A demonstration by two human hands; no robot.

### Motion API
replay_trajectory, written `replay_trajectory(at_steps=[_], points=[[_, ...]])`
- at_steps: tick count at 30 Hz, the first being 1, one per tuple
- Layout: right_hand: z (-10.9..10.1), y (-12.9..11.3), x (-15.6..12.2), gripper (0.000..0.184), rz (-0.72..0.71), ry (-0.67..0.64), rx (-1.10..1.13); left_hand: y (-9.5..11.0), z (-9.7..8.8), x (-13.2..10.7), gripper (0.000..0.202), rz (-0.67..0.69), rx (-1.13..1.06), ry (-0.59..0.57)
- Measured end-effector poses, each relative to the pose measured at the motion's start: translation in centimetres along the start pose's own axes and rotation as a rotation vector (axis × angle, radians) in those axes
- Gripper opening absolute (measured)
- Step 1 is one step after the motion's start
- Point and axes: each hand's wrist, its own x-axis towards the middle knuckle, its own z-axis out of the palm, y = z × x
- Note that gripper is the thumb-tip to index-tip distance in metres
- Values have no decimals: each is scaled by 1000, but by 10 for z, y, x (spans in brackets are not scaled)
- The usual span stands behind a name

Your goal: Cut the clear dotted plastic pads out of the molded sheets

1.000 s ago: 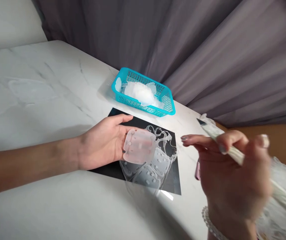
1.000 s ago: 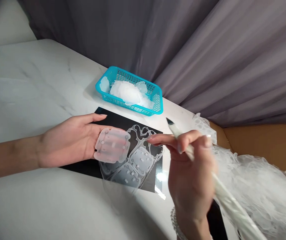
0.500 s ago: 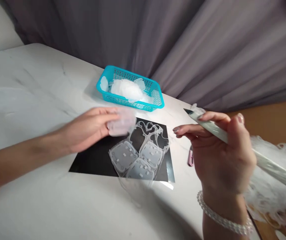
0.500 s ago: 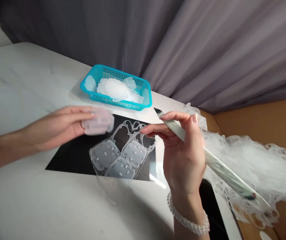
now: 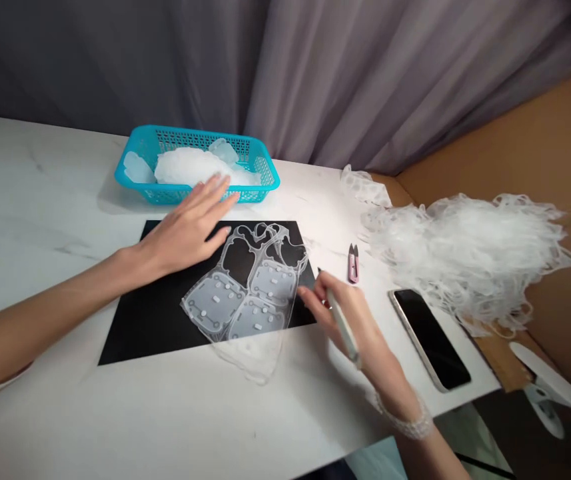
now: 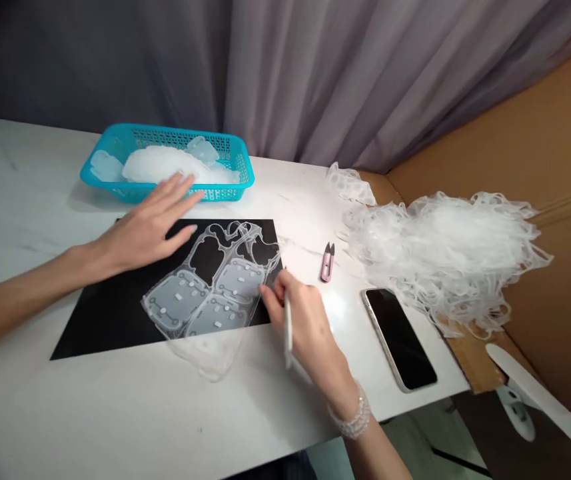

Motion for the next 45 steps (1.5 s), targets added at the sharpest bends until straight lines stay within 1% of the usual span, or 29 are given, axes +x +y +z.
replay_trajectory(at_steps=[1, 3, 6, 8, 9, 11, 13, 15, 17, 19, 20, 22, 24, 25, 27, 28, 29, 31, 33, 34, 37, 40, 45], points=[[6, 0, -4, 37, -18, -26, -19, 5, 2, -3, 58, 62, 3, -43], [19, -4, -12, 31, -70, -33, -54, 11, 5, -7, 55, 135, -5, -98], [35, -8, -21, 22, -197, 31, -155, 14, 9, -11, 52, 209, -83, -162], [42, -8, -26, 22, -275, 78, -243, 17, 12, -16, 49, 255, -161, -269], [43, -8, -28, 23, -302, 99, -284, 19, 15, -20, 48, 251, -186, -316], [42, -7, -29, 26, -323, 125, -356, 28, 20, -31, 48, 180, -179, -353], [35, -7, -28, 28, -311, 118, -404, 45, 25, -46, 52, 67, -110, -328], [26, -6, -22, 29, -303, 86, -422, 68, 29, -65, 56, -26, -7, -291], [18, -3, -12, 28, -327, 53, -419, 94, 28, -82, 59, -67, 94, -266], [13, 4, 2, 26, -364, 30, -422, 119, 22, -94, 66, -74, 148, -260], [12, 8, 9, 25, -375, 26, -426, 128, 17, -96, 70, -77, 150, -268], [11, 17, 22, 20, -367, 56, -429, 138, 5, -91, 74, -99, 119, -295], [10, 21, 31, 15, -311, 172, -386, 134, -6, -76, 70, -82, 76, -318], [10, 20, 33, 17, -268, 252, -338, 128, -8, -67, 66, -41, 62, -326], [11, 12, 32, 28, -187, 378, -179, 110, -6, -51, 56, 99, 47, -352], [12, 5, 29, 32, -156, 400, -75, 100, -2, -45, 53, 157, 46, -367], [14, -2, 25, 34, -130, 392, 33, 92, 3, -42, 51, 198, 46, -379], [21, -16, 16, 36, -94, 320, 214, 79, 14, -42, 52, 232, 57, -370], [31, -26, 8, 36, -74, 251, 298, 73, 24, -47, 54, 266, 82, -307], [36, -30, 5, 33, -74, 224, 306, 72, 27, -50, 54, 292, 101, -266], [47, -32, -1, 23, -112, 161, 261, 72, 30, -56, 53, 356, 159, -176], [53, -29, -3, 21, -196, 130, 161, 73, 30, -57, 53, 363, 198, -166], [61, -21, 4, 19, -359, 153, 16, 72, 33, -58, 54, 351, 180, -133]])
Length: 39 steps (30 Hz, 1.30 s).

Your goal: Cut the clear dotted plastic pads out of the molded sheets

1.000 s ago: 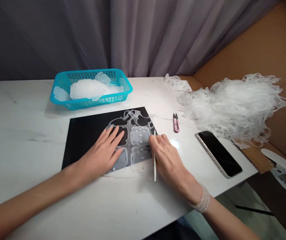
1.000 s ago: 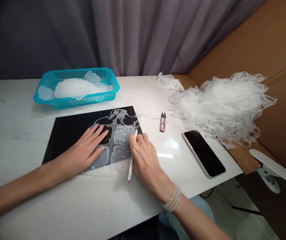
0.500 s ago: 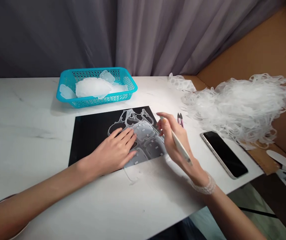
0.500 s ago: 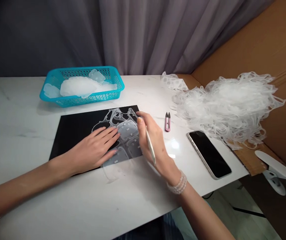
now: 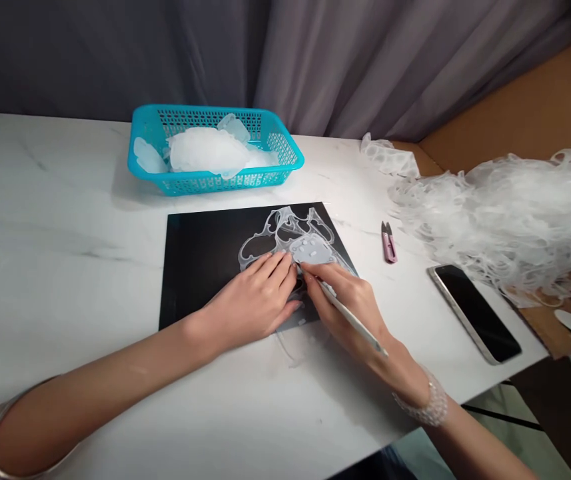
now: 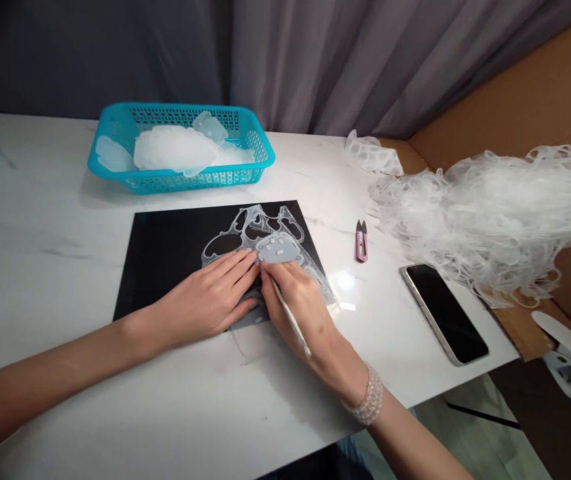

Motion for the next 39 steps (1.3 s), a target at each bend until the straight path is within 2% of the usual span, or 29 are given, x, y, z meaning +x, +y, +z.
replay_trajectory(at_steps=[3, 8, 11, 14, 20, 23, 27, 30, 32, 34, 37, 39], points=[[4, -4, 5, 19, -51, -20, -113, 0, 1, 0, 53, -12, -38, 24], [-5, -33, 7, 26, -25, -241, -376, 0, -1, 1, 51, -26, -102, 56], [-11, -43, 3, 29, -35, -295, -458, 0, -4, 2, 49, -41, -116, 23], [-10, -34, 2, 24, -90, -267, -435, 0, -6, 3, 48, -22, -121, -16], [4, 0, 12, 25, -199, -100, -427, -3, -5, 1, 49, 10, -109, -62], [5, 5, 15, 32, -220, -159, -424, -4, -4, -2, 50, 33, -80, -52], [3, -6, 18, 39, -200, -314, -462, -6, -3, -3, 48, 49, -88, -14], [2, -10, 21, 41, -155, -344, -300, -8, -2, -4, 49, 35, -127, -2], [-6, 0, 24, 39, -62, -222, -43, -9, -2, -5, 51, 33, -131, -10], [-26, 25, 25, 31, 130, 14, 243, -10, -2, -6, 53, 27, -130, -28], [-79, 76, 18, 20, 475, 372, 587, -10, -2, -7, 53, 6, -155, -60], [-116, 105, 8, 18, 529, 423, 623, -9, -1, -8, 54, -10, -174, -67]])
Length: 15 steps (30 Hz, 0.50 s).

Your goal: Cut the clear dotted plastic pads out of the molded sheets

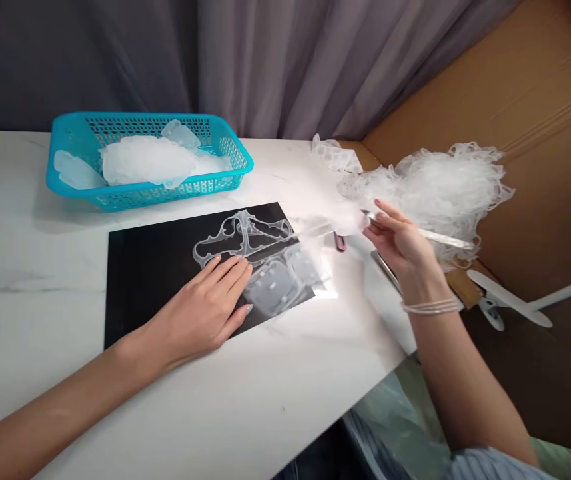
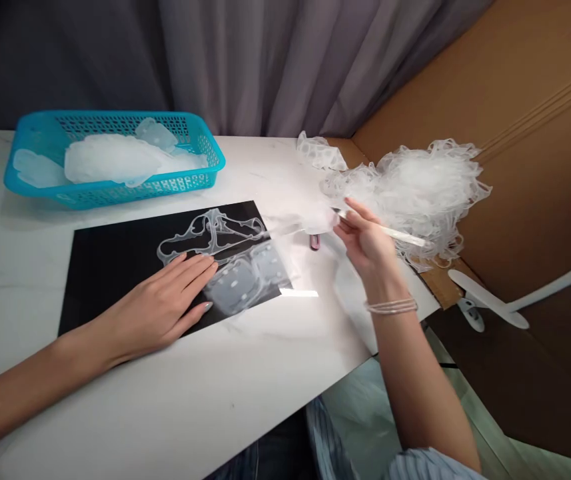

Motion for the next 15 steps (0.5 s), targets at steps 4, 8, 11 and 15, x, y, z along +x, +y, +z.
replay_trajectory(at_steps=[4, 8, 11, 15], points=[[-29, -4, -4, 19, 28, 17, 92, 0, -3, 2, 52, -45, -81, 0], [23, -23, -40, 31, -42, 16, 209, 5, -25, 15, 42, -192, -320, 89], [66, -48, -71, 23, -236, -94, 32, 14, -45, 35, 46, -470, -783, 221], [85, -68, -103, 36, -483, -551, -258, 21, -53, 61, 62, -820, -1661, 43]])
